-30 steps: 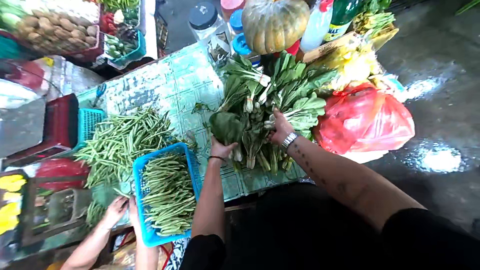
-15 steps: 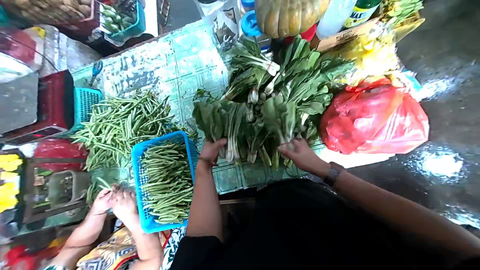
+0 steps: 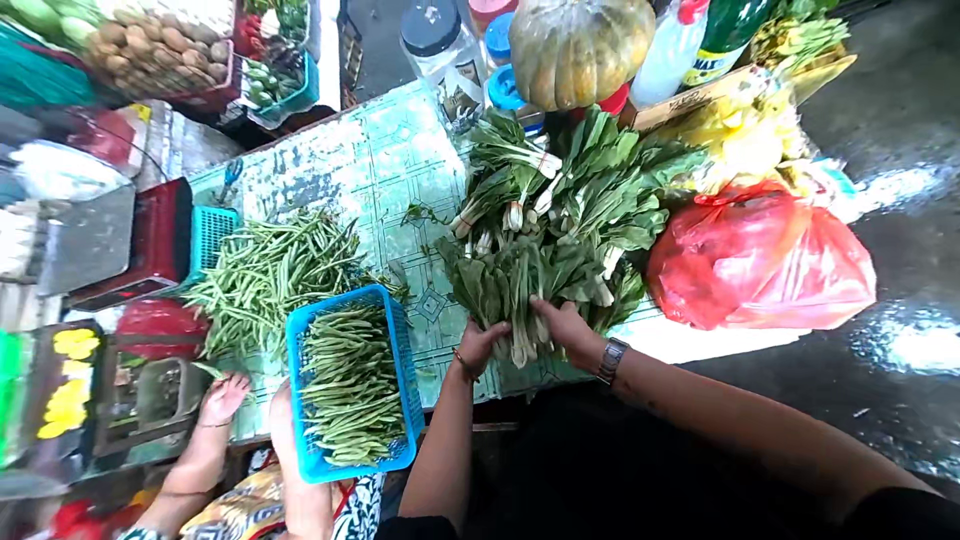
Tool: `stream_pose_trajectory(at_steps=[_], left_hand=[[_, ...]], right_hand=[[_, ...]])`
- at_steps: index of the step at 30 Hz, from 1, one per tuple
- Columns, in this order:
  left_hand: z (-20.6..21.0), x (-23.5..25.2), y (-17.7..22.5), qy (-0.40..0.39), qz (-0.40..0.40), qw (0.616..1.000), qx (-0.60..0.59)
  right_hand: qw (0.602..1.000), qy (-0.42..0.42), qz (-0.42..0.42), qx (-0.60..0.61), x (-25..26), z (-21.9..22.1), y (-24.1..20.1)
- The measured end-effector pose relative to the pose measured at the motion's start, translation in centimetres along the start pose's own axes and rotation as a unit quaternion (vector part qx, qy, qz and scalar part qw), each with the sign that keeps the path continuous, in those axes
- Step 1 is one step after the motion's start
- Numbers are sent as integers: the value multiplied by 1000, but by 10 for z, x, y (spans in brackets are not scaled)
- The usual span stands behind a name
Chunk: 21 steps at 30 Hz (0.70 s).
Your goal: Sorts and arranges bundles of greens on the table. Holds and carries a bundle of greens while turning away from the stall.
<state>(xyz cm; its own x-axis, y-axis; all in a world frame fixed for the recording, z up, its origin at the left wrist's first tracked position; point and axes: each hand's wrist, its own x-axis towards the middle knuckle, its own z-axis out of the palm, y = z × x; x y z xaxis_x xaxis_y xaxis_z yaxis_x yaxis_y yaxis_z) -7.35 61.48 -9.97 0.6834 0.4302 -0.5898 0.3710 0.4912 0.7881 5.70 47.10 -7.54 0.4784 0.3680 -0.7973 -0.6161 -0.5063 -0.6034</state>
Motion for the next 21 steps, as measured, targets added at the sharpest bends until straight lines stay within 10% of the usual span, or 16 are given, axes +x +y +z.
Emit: stream_pose_trajectory(at_steps=[6,11,16,21], left_hand=[[8,-16,-3,-17,-6,991,-130],[-14,-32,80,-39,172,983,-47],[-53,86,177,-49,189,971,134],[-37,219,170,-19,57,977,204]], right_hand=[[999,-17,-35,29,-40,11,-21],[968,-55,-239,55,-81,25,-73],[978,18,-209,17,-11,52,-146],[983,121,-101,-96,76,26,-147]])
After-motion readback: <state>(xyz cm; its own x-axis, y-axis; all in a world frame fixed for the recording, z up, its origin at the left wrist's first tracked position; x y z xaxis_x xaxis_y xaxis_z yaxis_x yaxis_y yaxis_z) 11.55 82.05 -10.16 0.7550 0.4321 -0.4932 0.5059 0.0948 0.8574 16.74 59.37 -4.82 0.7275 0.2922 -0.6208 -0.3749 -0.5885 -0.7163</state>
